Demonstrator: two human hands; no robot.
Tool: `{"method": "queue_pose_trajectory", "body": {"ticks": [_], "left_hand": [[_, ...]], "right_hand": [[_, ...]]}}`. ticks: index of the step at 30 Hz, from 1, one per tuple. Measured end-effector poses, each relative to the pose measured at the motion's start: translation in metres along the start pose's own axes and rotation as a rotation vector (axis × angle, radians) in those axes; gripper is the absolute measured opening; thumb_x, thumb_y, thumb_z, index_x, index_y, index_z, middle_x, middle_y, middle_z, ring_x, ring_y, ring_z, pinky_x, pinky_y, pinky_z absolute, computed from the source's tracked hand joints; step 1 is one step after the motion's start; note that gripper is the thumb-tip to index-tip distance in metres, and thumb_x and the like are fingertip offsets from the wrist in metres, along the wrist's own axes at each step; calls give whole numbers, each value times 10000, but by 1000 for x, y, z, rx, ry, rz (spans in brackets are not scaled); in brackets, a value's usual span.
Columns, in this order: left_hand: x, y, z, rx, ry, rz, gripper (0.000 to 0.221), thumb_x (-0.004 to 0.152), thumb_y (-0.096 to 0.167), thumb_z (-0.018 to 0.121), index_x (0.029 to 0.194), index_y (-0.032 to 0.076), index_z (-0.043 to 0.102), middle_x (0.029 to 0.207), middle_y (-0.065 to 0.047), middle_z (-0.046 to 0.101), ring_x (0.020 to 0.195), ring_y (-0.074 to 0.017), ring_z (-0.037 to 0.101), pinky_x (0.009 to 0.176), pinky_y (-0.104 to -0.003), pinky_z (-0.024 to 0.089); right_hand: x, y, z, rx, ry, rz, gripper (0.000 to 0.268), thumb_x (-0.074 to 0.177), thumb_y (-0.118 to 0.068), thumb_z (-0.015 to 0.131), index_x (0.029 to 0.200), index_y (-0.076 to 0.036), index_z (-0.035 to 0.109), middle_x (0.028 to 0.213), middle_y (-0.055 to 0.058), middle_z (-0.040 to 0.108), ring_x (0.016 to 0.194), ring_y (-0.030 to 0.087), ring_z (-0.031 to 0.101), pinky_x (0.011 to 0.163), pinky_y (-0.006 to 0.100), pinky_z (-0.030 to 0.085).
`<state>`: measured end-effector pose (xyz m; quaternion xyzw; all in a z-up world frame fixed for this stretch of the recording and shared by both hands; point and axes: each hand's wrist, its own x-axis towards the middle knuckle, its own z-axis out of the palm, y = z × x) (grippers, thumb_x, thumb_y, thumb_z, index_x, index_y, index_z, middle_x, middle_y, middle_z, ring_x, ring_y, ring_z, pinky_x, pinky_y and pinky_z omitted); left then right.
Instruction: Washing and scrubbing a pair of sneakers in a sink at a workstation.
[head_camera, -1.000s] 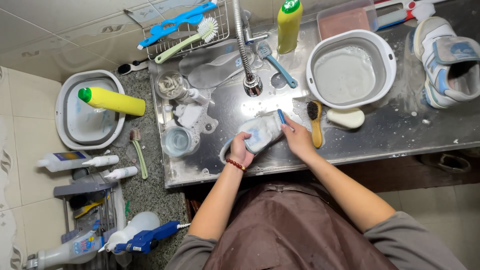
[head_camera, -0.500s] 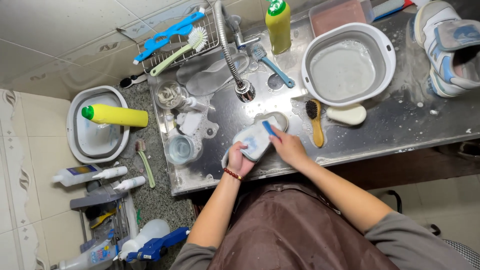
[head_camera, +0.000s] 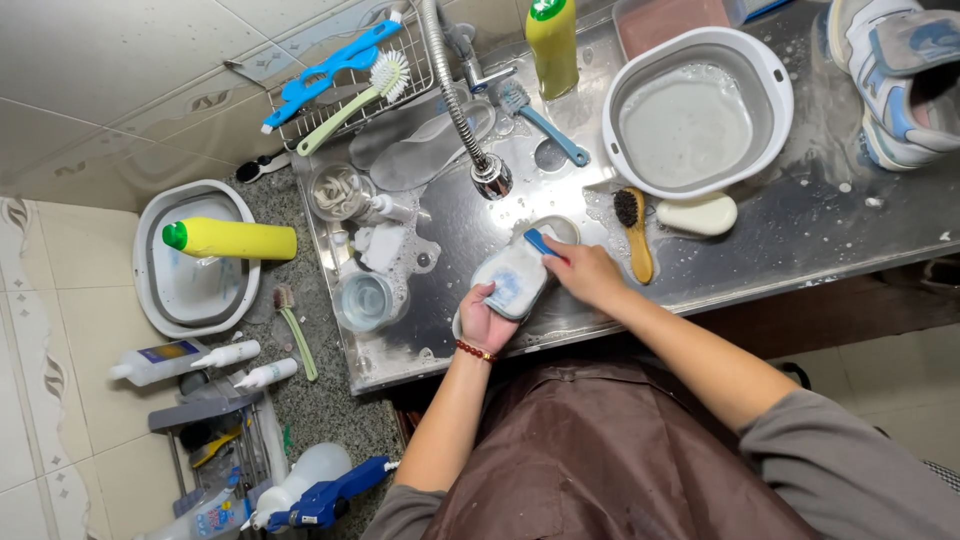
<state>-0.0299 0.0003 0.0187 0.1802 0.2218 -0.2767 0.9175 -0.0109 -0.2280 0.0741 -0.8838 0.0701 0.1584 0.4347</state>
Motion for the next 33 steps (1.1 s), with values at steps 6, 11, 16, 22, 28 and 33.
{"method": "queue_pose_trajectory", "body": {"ticks": [6,11,16,22,28,33], "left_hand": [[2,0,4,0,76,-2,542,1006,274,488,1462,-18,457,1451,-185,557,1343,-344,520,1175,-509,366],[6,0,5,-29,5,46,548,1025,281,470,1468,-42,453,1463,-193,553,1364,-346,524,1189,-492,371],[5,-3,23,-9,-21,37,560,1029,287,448,1489,-33,441,1504,-175,540,1386,-332,515,1198,-469,367],[3,-6,25,67,44,73,567,1030,323,438,1476,-28,443,1485,-187,540,1371,-341,514,1185,-482,360],[6,-6,20,32,-16,124,565,1053,315,466,1491,-40,428,1482,-190,536,1373,-333,510,1191,-476,355],[16,-10,2,2,15,138,553,1070,307,465,1502,-36,428,1504,-167,523,1375,-317,511,1201,-463,366]], "right_hand": [[-1,2,1,-47,-56,-72,433,947,-431,615,1362,-312,649,790,193,724,757,377,722,705,468,573],[-10,8,28,-27,-49,-138,426,936,-434,627,1351,-346,661,794,193,723,734,379,725,730,448,573],[2,5,20,-75,-13,-43,409,957,-440,623,1347,-327,673,814,190,748,796,380,726,747,462,564],[-4,5,20,51,-118,50,442,954,-426,611,1384,-323,636,832,178,759,756,311,756,741,424,577],[-7,1,31,229,-106,48,466,922,-399,641,1365,-256,660,763,213,750,744,342,738,735,400,572],[-2,-10,40,219,8,-23,457,950,-384,647,1369,-200,656,804,253,710,735,340,745,732,410,561]]}}
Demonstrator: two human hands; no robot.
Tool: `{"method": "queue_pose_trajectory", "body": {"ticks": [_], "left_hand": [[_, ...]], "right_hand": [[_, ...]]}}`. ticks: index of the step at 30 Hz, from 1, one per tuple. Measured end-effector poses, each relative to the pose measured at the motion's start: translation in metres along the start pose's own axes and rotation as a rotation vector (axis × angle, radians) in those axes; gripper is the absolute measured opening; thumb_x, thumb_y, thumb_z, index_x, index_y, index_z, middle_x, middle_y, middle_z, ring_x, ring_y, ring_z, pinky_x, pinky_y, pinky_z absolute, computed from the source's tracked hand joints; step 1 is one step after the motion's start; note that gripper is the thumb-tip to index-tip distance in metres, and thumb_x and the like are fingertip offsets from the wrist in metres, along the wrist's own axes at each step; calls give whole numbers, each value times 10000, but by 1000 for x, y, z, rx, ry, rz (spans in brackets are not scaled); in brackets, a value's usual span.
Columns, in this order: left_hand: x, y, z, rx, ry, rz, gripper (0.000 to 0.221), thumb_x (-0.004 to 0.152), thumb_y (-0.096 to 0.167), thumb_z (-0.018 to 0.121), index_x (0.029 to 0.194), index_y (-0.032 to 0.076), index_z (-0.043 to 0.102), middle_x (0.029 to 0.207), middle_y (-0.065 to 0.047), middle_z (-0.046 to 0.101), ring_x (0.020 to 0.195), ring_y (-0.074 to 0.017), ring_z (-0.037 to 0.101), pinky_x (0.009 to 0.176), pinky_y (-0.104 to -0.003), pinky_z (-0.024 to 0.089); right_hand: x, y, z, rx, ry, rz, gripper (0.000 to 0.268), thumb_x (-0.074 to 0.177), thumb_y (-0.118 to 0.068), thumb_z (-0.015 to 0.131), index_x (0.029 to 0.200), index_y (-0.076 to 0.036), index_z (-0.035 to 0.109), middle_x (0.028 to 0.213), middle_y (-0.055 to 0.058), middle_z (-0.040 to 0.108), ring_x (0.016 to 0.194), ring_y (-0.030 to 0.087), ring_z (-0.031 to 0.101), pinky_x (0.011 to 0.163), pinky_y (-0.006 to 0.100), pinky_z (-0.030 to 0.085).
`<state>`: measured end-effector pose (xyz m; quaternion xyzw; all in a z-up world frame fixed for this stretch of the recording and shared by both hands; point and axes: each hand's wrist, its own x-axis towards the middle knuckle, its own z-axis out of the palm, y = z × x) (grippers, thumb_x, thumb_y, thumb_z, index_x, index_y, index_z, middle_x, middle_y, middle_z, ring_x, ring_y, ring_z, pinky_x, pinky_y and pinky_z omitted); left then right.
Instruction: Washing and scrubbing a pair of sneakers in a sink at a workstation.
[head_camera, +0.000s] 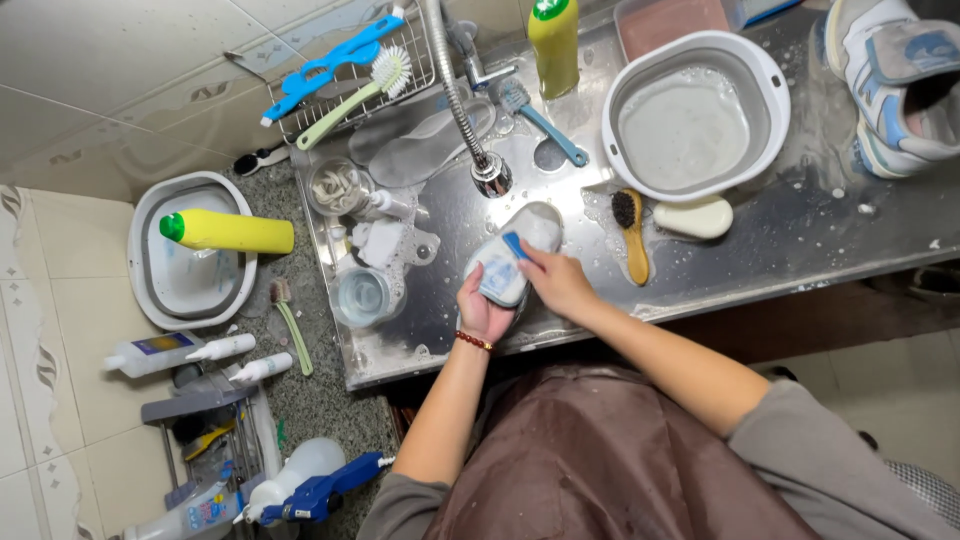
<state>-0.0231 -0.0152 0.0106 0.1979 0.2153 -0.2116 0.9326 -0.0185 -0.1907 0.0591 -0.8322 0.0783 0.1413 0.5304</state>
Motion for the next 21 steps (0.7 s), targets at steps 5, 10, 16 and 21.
{"method": "queue_pose_trajectory", "body": {"ticks": [5,10,16,21], "left_hand": [[-8,-1,13,74,7,-22,572,1043,341,453,1495,-10,438,1506,-160,528,1373,-308,526,1191,-457,371],[-8,10,17,82,-27,7,606,1070,398,421,1505,-23,434,1504,-171,526,1374,-316,523,1192,-458,366],[-7,8,13,81,0,28,620,1077,427,407,1497,-29,435,1499,-185,524,1379,-336,507,1196,-474,357],[-14,0,17,115,30,-19,611,1062,418,396,1508,2,433,1528,-150,521,1403,-318,505,1209,-468,353]], "right_hand": [[16,7,-17,-118,-32,-1,441,951,-390,637,1360,-226,666,849,226,734,799,378,741,754,441,572],[-3,9,-18,-120,-57,-192,442,932,-395,662,1346,-247,702,841,239,724,824,413,728,800,457,565],[3,-3,-21,-83,-95,-115,443,937,-417,622,1356,-280,669,771,217,713,699,367,737,714,442,568],[16,15,-17,-109,2,-154,417,954,-434,645,1345,-295,679,747,190,705,705,369,719,678,430,566]]}}
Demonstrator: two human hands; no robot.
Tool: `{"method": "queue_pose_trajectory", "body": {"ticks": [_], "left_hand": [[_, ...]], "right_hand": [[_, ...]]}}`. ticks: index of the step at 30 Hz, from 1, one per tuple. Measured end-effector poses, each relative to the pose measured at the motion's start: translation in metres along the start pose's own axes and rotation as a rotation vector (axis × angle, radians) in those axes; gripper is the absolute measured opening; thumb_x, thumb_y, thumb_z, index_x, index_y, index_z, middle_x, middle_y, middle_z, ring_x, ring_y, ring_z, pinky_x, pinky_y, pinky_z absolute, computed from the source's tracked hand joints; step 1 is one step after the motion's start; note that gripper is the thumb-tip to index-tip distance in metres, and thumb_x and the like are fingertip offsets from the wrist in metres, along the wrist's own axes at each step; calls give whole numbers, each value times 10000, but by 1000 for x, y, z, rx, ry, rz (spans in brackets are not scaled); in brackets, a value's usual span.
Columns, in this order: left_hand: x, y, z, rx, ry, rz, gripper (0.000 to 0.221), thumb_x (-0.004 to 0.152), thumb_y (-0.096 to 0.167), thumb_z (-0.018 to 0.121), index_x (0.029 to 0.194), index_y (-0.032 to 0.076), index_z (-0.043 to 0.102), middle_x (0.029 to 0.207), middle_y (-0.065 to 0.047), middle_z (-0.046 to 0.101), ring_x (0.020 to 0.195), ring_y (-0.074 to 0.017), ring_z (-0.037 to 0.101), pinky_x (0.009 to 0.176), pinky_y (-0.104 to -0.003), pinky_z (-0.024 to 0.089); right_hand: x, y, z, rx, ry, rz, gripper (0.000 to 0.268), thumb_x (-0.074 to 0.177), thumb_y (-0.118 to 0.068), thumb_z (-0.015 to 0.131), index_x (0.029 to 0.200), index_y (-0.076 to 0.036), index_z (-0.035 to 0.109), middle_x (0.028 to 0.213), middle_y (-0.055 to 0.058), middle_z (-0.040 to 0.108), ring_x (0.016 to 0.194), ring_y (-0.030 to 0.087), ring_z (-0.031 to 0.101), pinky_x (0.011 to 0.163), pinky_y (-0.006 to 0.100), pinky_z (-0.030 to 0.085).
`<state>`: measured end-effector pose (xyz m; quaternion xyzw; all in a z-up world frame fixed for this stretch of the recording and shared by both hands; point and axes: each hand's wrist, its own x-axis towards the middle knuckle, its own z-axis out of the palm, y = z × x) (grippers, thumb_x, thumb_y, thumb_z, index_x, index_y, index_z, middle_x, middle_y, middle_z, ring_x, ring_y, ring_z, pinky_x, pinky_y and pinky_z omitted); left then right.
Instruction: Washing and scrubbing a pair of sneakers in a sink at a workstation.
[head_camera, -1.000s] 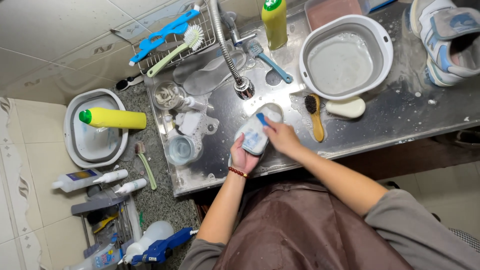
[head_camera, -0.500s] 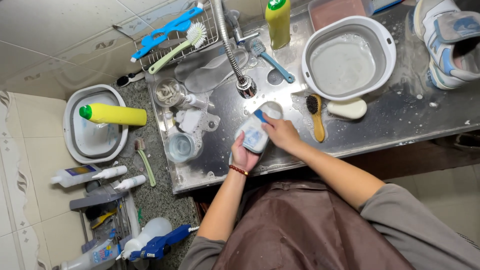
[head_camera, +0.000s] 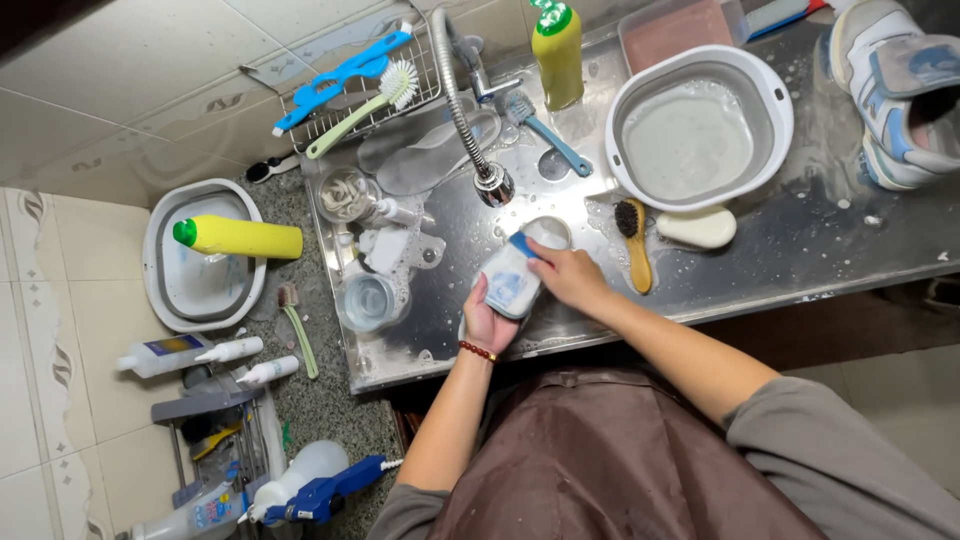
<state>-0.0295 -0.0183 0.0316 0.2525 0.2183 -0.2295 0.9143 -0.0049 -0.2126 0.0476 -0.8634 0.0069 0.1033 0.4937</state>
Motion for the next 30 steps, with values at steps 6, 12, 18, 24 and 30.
{"method": "queue_pose_trajectory", "body": {"ticks": [6,12,18,24,30], "left_hand": [[0,10,-2,-21,-72,21,648,1067,446,390,1505,-30,420,1531,-196,497,1404,-362,487,1205,-493,351],[2,10,-15,-52,-50,-36,614,1094,430,380,1503,-27,409,1511,-209,484,1394,-371,471,1205,-527,347],[-2,11,-6,-24,-87,-58,614,1086,435,369,1497,-19,421,1494,-216,511,1384,-370,497,1200,-510,362],[-4,6,-5,19,-45,-91,625,1080,428,367,1505,-27,419,1514,-199,512,1394,-351,503,1203,-497,363],[-1,5,-8,-13,-83,-79,632,1083,441,378,1505,-28,428,1532,-201,496,1410,-351,487,1219,-492,351]], "right_hand": [[2,24,-37,-269,-132,-267,435,972,-410,591,1405,-380,607,957,98,761,831,328,710,669,437,544],[-15,-7,-26,-301,-193,-178,386,930,-455,622,1309,-444,696,756,86,671,742,284,685,689,410,545],[0,-14,-22,-156,-123,-362,358,913,-421,639,1254,-373,737,746,58,674,722,277,673,634,417,517],[14,-3,-19,-320,-50,-251,368,909,-421,636,1261,-400,740,805,77,715,777,286,688,631,411,510],[-6,7,-52,-236,-74,-106,357,939,-437,641,1287,-388,705,861,78,744,768,317,702,668,413,533]]}}
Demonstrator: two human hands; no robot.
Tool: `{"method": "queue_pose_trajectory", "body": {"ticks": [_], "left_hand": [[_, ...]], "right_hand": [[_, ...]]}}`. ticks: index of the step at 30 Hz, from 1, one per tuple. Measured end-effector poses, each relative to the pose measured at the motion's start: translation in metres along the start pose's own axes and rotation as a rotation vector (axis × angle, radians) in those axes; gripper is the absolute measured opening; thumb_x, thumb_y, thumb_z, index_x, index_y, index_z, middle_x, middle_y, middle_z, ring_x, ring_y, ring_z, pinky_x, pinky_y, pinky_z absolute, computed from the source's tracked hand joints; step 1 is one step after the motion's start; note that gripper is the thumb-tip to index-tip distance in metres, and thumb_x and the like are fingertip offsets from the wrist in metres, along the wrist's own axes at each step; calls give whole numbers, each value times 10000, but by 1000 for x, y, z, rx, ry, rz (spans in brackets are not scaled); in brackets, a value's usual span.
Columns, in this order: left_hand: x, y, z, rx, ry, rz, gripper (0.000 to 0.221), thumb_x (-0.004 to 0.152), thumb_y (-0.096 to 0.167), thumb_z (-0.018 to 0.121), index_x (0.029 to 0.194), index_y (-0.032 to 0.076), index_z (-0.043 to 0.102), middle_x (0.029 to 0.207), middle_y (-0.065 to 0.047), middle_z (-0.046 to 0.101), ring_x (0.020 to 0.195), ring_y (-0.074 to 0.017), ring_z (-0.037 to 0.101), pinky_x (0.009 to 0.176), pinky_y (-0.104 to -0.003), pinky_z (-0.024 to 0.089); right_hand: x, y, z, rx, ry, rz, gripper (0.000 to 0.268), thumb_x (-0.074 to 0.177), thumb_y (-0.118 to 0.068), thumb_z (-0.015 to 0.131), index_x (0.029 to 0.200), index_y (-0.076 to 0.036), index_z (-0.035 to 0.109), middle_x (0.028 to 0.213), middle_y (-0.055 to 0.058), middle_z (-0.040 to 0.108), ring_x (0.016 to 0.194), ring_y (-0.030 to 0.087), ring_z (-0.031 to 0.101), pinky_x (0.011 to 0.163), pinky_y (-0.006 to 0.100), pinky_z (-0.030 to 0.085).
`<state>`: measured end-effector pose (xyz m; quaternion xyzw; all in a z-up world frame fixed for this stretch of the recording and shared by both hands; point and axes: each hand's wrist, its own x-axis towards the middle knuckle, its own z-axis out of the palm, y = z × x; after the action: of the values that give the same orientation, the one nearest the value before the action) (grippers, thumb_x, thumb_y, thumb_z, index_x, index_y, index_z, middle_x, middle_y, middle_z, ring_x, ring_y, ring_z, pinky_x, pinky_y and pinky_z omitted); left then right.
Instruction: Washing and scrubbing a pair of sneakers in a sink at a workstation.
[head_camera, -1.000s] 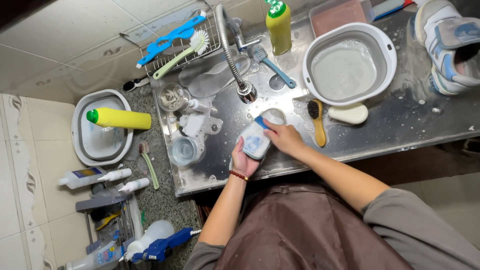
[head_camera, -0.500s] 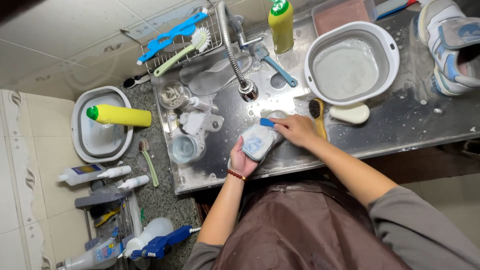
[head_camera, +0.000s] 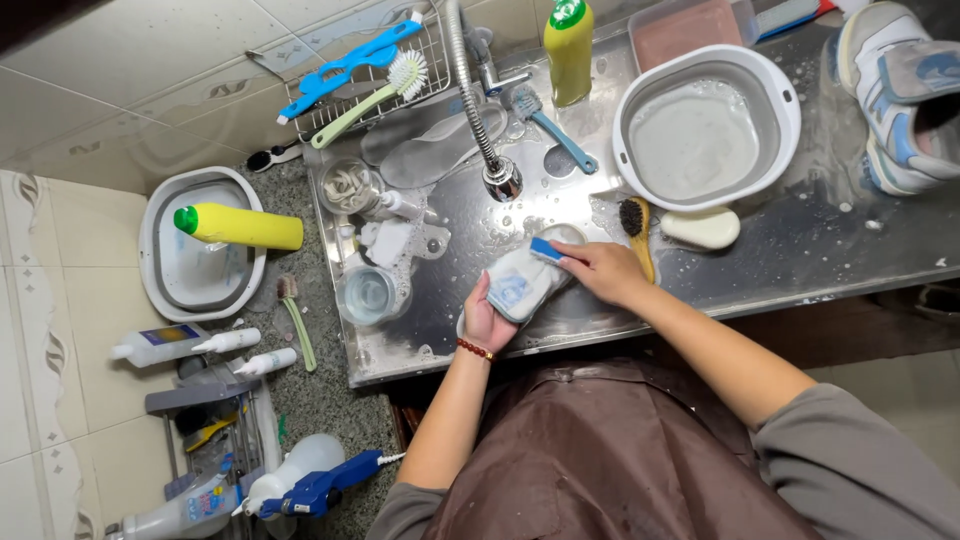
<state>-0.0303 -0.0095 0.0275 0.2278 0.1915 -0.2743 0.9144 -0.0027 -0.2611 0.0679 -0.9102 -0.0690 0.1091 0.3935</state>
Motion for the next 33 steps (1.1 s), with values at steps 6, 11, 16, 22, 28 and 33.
{"method": "queue_pose_trajectory", "body": {"ticks": [6,11,16,22,28,33], "left_hand": [[-7,15,9,-46,39,78,649,1061,459,377,1489,-25,432,1509,-202,505,1390,-372,481,1193,-509,344],[-3,13,2,-51,34,102,641,1066,445,386,1495,-28,433,1521,-191,501,1403,-365,478,1203,-501,346],[0,8,2,-66,52,114,628,1065,435,394,1488,-27,439,1518,-189,500,1398,-363,478,1202,-504,348],[4,3,-6,-59,77,125,595,1068,399,384,1487,-20,439,1516,-180,505,1397,-350,483,1198,-491,352],[1,3,8,-51,107,165,568,1071,351,394,1497,-23,418,1528,-187,494,1408,-345,476,1199,-482,362],[2,0,5,-35,109,152,568,1061,361,377,1508,11,396,1531,-166,484,1406,-328,474,1191,-475,365]], "right_hand": [[-50,23,28,-46,236,233,413,951,-258,641,1354,-170,663,971,168,622,847,353,652,723,436,532],[-74,39,46,-143,231,211,324,976,-236,629,1279,-144,697,1027,148,617,947,355,635,800,455,522],[-76,26,24,-381,177,152,301,914,-212,676,1203,-137,718,1000,81,694,1031,320,638,863,477,482],[-54,68,16,-151,549,403,551,800,-276,834,1212,32,637,1076,195,676,994,411,600,858,500,477],[-50,69,4,-104,462,377,257,800,-144,731,1023,-24,689,1084,197,646,934,394,650,841,483,532],[-32,61,-79,-109,577,73,536,863,-69,571,1396,-31,523,1132,232,637,1012,438,636,883,500,511]]}}
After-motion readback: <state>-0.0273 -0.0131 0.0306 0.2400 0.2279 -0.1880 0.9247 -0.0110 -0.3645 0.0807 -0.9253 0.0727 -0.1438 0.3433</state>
